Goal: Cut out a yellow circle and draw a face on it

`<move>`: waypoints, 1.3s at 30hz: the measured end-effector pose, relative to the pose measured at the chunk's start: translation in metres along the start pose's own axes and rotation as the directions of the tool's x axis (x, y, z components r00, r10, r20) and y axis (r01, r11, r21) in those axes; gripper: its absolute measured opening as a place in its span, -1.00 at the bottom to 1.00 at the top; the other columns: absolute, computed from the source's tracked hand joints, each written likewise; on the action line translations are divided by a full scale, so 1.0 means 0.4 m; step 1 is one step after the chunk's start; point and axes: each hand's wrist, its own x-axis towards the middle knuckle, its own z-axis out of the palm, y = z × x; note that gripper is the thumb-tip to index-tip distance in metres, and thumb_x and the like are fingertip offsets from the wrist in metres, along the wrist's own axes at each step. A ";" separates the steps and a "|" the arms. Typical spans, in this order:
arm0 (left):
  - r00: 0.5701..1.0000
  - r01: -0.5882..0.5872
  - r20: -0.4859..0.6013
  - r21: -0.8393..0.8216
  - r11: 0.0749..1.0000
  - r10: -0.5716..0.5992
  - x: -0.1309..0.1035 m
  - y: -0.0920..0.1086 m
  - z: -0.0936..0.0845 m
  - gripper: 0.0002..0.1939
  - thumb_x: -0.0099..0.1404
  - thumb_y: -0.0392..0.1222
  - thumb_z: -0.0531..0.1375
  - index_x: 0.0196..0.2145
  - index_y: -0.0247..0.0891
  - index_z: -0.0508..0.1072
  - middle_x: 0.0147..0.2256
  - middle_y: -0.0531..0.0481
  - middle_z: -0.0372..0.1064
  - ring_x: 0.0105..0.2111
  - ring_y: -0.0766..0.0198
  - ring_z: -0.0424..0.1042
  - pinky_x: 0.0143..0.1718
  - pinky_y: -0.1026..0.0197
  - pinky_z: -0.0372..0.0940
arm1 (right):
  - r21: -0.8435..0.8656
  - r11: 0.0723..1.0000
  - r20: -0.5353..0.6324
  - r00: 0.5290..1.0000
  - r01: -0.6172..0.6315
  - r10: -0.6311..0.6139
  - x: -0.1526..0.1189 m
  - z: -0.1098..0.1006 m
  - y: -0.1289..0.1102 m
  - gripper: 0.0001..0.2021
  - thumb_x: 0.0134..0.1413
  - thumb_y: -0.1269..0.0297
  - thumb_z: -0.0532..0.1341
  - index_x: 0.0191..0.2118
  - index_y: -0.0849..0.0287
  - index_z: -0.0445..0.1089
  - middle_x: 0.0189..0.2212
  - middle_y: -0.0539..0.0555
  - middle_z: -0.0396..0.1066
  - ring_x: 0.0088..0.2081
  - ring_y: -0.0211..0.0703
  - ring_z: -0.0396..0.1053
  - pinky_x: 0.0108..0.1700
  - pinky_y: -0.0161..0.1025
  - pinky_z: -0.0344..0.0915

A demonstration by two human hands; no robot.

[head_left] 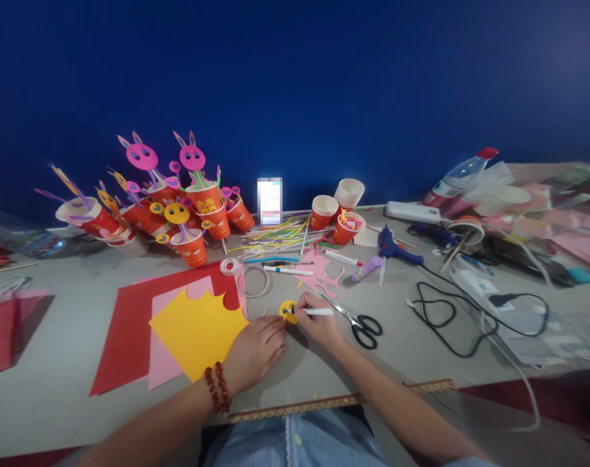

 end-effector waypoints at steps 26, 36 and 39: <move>1.000 0.000 0.004 -0.002 1.000 0.000 -0.002 -0.002 0.002 -0.79 0.40 -0.24 0.10 -0.06 -0.30 0.42 0.01 -0.16 0.45 0.08 0.08 0.37 0.10 -0.04 0.33 | -0.019 1.000 0.019 1.000 -0.001 0.001 -0.002 0.001 0.000 -0.87 -0.03 0.36 0.11 -0.55 0.12 0.23 -0.63 -0.09 0.25 -0.56 -0.27 0.15 -0.48 -0.33 0.08; 1.000 0.004 -0.002 0.002 1.000 -0.004 -0.001 -0.002 0.003 -0.79 0.41 -0.23 0.08 -0.06 -0.29 0.43 0.01 -0.17 0.45 0.08 0.08 0.38 0.09 -0.04 0.34 | -0.029 1.000 0.035 0.999 -0.001 0.002 -0.002 0.000 0.000 -0.88 -0.04 0.37 0.12 -0.55 0.11 0.24 -0.62 -0.09 0.26 -0.56 -0.26 0.16 -0.48 -0.33 0.08; 1.000 0.000 -0.005 0.003 1.000 0.000 -0.002 -0.002 0.003 -0.79 0.40 -0.23 0.09 -0.07 -0.30 0.43 0.01 -0.17 0.45 0.07 0.07 0.38 0.10 -0.05 0.33 | -0.024 1.000 0.030 1.000 0.001 -0.001 -0.002 0.001 0.000 -0.87 -0.03 0.37 0.11 -0.55 0.11 0.23 -0.62 -0.09 0.26 -0.56 -0.26 0.16 -0.48 -0.33 0.08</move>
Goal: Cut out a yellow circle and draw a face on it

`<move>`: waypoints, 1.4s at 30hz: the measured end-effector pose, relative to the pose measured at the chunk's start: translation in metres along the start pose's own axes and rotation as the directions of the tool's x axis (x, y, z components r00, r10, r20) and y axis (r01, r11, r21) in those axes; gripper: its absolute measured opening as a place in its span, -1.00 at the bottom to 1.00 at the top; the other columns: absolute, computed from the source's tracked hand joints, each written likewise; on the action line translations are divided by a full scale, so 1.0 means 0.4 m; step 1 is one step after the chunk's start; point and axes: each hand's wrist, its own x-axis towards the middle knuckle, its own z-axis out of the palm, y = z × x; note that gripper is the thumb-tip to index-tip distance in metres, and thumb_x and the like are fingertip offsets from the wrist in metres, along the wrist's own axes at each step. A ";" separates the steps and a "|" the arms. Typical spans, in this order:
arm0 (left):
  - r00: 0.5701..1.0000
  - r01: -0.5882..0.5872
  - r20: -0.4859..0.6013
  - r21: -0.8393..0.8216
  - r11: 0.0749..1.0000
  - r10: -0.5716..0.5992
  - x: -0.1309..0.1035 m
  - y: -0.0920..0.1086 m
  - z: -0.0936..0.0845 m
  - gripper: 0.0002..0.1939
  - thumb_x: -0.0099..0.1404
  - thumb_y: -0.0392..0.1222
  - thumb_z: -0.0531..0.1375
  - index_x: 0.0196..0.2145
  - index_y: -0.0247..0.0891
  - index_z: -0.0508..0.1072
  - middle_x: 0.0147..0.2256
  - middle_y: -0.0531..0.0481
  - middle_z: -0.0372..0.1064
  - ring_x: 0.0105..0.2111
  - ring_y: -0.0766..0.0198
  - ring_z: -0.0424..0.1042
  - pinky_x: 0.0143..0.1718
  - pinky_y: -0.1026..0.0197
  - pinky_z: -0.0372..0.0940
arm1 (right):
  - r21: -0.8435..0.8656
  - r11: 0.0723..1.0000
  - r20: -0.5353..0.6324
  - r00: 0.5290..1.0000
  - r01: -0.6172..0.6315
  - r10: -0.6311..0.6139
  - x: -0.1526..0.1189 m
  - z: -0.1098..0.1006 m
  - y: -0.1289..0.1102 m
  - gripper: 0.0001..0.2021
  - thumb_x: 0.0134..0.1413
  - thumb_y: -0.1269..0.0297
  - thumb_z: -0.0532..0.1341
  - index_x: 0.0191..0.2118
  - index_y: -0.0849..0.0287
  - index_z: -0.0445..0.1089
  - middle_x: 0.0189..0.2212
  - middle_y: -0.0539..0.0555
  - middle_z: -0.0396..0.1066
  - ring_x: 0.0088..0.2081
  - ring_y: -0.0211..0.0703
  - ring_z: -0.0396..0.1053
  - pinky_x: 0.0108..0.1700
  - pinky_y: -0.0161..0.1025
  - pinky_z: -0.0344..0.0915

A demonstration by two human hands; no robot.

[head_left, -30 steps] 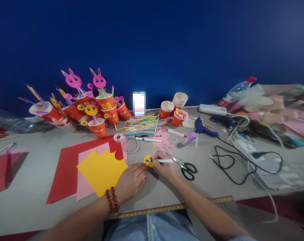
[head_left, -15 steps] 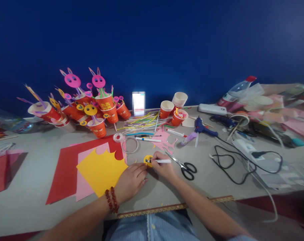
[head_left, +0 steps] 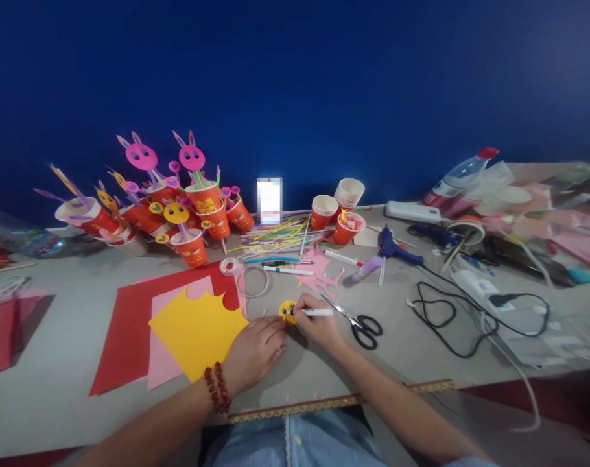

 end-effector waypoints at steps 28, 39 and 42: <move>1.000 -0.004 -0.001 0.003 1.000 0.004 0.000 0.000 -0.001 -0.80 0.42 -0.23 0.07 -0.09 -0.31 0.44 0.01 -0.16 0.45 0.08 0.07 0.37 0.09 -0.04 0.34 | 0.011 1.000 0.017 1.000 0.024 -0.024 0.003 0.001 -0.003 -0.90 -0.07 0.38 0.11 -0.54 0.11 0.24 -0.62 -0.09 0.23 -0.56 -0.27 0.16 -0.48 -0.32 0.07; 1.000 -0.014 -0.006 0.010 1.000 0.014 0.001 0.000 -0.002 -0.79 0.43 -0.22 0.07 -0.08 -0.31 0.43 0.01 -0.17 0.45 0.08 0.07 0.37 0.09 -0.04 0.34 | 0.013 1.000 0.000 1.000 0.027 -0.027 0.000 0.003 0.002 -0.89 -0.07 0.39 0.11 -0.55 0.12 0.24 -0.63 -0.10 0.24 -0.56 -0.27 0.16 -0.49 -0.33 0.07; 1.000 -0.015 -0.005 0.008 1.000 0.015 0.001 -0.001 -0.001 -0.78 0.43 -0.21 0.06 -0.07 -0.31 0.43 0.01 -0.17 0.45 0.08 0.07 0.37 0.08 -0.04 0.34 | 0.017 1.000 -0.014 1.000 0.023 -0.023 0.000 0.002 0.000 -0.89 -0.07 0.39 0.10 -0.55 0.12 0.23 -0.63 -0.10 0.23 -0.56 -0.27 0.15 -0.49 -0.33 0.07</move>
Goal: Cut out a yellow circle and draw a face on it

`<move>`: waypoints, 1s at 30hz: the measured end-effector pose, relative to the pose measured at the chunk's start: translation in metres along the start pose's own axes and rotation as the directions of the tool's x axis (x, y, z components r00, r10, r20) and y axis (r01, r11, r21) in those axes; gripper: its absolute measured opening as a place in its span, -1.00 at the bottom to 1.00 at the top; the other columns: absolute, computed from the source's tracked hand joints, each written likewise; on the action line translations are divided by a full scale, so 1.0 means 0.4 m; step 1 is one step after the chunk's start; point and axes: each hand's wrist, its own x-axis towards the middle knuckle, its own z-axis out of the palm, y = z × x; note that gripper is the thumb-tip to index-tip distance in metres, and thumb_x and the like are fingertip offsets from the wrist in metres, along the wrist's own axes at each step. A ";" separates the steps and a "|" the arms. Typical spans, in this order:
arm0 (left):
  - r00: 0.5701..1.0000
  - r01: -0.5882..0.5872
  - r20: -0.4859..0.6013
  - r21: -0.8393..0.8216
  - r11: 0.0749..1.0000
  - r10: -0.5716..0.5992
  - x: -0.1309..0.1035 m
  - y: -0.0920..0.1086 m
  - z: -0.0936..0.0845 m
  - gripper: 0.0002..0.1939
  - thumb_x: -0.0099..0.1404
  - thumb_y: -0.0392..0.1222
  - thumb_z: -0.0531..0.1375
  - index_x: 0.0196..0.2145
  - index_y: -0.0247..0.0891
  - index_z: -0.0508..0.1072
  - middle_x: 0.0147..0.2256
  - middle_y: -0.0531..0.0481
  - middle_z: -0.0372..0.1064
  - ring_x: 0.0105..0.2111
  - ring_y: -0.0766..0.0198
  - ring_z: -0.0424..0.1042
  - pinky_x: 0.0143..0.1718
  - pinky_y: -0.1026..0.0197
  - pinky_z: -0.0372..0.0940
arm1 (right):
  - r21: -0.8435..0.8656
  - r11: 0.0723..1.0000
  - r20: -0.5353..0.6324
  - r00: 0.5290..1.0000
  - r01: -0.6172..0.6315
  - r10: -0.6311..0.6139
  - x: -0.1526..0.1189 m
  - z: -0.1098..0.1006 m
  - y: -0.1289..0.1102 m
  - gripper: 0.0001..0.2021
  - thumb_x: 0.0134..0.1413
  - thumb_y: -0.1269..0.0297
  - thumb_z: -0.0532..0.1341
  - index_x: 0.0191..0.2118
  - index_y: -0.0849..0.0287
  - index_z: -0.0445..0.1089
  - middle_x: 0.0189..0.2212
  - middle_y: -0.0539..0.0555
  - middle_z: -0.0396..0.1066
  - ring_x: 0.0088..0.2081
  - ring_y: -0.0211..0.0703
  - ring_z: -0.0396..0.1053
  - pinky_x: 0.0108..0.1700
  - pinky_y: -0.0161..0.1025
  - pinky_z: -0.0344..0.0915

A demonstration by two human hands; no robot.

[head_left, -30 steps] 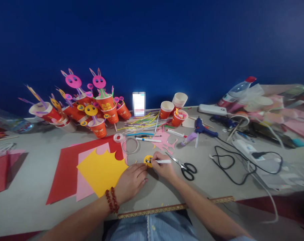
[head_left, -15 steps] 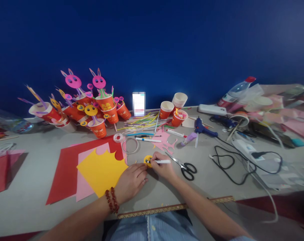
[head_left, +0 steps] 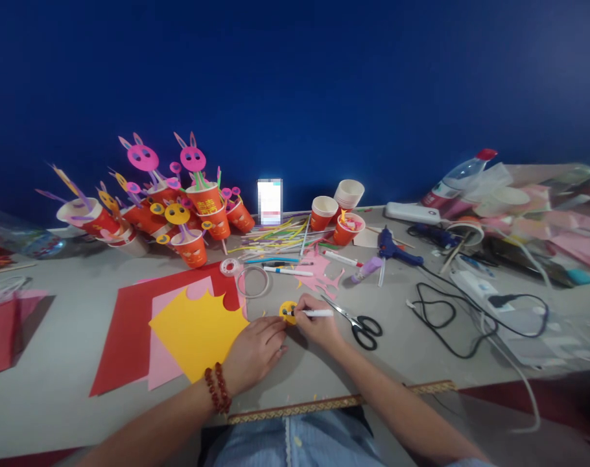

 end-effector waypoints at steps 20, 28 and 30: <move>1.000 0.008 -0.009 -0.012 1.000 -0.008 0.001 0.003 -0.003 -0.79 0.42 -0.23 0.07 -0.07 -0.29 0.43 0.00 -0.17 0.46 0.08 0.08 0.38 0.09 -0.05 0.34 | 0.016 1.000 -0.022 1.000 -0.010 0.010 0.001 -0.002 -0.004 -0.87 -0.05 0.37 0.10 -0.56 0.12 0.21 -0.63 -0.09 0.22 -0.56 -0.27 0.14 -0.49 -0.33 0.06; 1.000 0.004 -0.001 -0.005 1.000 -0.004 0.002 0.002 -0.003 -0.79 0.41 -0.23 0.08 -0.08 -0.33 0.43 0.00 -0.17 0.46 0.06 0.06 0.38 0.09 -0.05 0.34 | 0.003 1.000 -0.017 1.000 -0.010 0.010 0.000 0.001 0.004 -0.88 -0.05 0.37 0.11 -0.55 0.12 0.22 -0.62 -0.09 0.23 -0.55 -0.27 0.14 -0.48 -0.32 0.07; 1.000 0.004 -0.003 -0.009 1.000 -0.004 0.002 0.002 -0.003 -0.80 0.40 -0.24 0.08 -0.08 -0.33 0.43 0.00 -0.17 0.46 0.07 0.06 0.38 0.08 -0.05 0.34 | -0.001 1.000 -0.011 1.000 -0.012 0.012 0.000 0.000 0.003 -0.88 -0.05 0.38 0.11 -0.55 0.12 0.22 -0.63 -0.10 0.23 -0.56 -0.27 0.14 -0.48 -0.32 0.07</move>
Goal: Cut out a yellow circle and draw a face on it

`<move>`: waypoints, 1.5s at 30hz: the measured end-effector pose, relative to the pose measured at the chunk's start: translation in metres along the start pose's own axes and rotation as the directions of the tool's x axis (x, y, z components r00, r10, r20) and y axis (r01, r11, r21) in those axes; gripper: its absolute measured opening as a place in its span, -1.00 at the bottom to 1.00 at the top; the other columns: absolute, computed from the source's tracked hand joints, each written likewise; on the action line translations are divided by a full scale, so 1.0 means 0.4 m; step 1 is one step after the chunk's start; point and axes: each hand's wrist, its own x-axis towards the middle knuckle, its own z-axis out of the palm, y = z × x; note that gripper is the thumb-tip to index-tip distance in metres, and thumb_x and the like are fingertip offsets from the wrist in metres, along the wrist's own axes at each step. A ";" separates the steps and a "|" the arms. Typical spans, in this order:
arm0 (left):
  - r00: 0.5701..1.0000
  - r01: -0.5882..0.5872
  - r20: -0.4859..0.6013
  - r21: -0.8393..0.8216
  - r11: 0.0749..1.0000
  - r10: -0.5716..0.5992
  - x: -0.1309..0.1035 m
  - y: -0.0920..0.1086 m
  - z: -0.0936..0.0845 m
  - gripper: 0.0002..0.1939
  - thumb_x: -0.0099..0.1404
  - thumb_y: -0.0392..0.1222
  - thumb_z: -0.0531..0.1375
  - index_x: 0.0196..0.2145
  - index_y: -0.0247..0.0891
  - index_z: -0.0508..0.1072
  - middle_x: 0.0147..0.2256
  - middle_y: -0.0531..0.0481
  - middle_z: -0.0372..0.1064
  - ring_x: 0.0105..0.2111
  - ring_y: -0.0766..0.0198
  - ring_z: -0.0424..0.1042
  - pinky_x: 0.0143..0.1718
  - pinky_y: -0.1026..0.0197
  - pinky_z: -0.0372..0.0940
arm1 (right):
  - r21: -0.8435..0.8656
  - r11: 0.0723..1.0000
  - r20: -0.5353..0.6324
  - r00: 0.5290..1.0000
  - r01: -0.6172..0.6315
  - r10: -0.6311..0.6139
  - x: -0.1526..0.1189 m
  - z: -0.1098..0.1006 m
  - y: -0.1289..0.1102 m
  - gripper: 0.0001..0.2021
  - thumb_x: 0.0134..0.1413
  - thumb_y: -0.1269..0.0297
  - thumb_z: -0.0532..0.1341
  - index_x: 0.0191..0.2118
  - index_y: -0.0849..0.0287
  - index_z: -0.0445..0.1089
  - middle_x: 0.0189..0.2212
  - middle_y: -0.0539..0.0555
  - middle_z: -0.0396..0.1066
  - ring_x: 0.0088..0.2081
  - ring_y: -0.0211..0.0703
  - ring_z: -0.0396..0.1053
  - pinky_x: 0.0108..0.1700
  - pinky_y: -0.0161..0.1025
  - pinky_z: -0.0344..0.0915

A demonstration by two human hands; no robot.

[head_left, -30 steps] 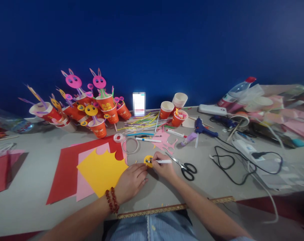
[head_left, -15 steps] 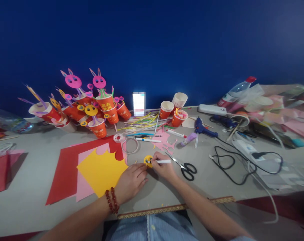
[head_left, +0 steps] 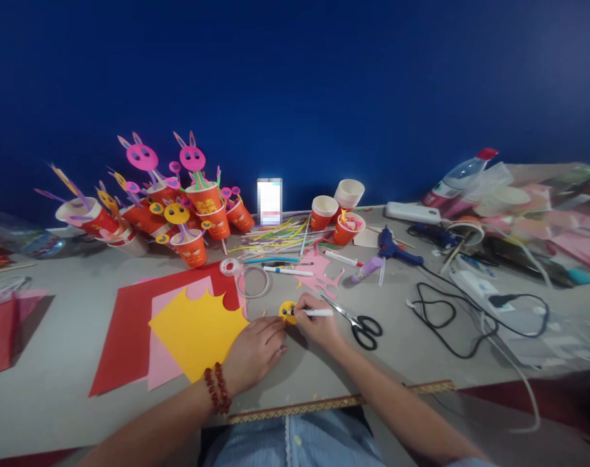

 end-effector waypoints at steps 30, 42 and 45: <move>1.000 0.008 0.007 -0.005 1.000 -0.008 -0.003 -0.001 0.003 -0.80 0.41 -0.24 0.08 -0.08 -0.31 0.43 0.01 -0.17 0.45 0.09 0.08 0.37 0.09 -0.04 0.34 | 0.035 0.999 -0.011 1.000 -0.008 0.009 0.001 -0.004 -0.005 -0.86 -0.03 0.37 0.10 -0.56 0.11 0.20 -0.63 -0.09 0.21 -0.55 -0.26 0.13 -0.49 -0.32 0.07; 1.000 0.001 0.001 -0.001 1.000 -0.001 -0.001 0.000 0.001 -0.80 0.40 -0.24 0.09 -0.08 -0.30 0.43 0.01 -0.16 0.45 0.08 0.08 0.38 0.09 -0.04 0.34 | 0.056 0.998 -0.004 1.000 -0.010 0.010 0.001 -0.003 -0.003 -0.87 -0.05 0.37 0.12 -0.56 0.12 0.21 -0.63 -0.10 0.20 -0.56 -0.27 0.11 -0.49 -0.31 0.05; 1.000 0.003 -0.001 -0.005 1.000 -0.003 -0.001 0.000 0.001 -0.81 0.41 -0.24 0.09 -0.09 -0.30 0.43 0.02 -0.16 0.45 0.08 0.08 0.37 0.10 -0.03 0.33 | 0.077 0.997 -0.026 0.999 -0.018 0.020 0.001 -0.004 -0.006 -0.86 -0.05 0.38 0.12 -0.56 0.12 0.21 -0.63 -0.10 0.20 -0.56 -0.27 0.12 -0.49 -0.31 0.06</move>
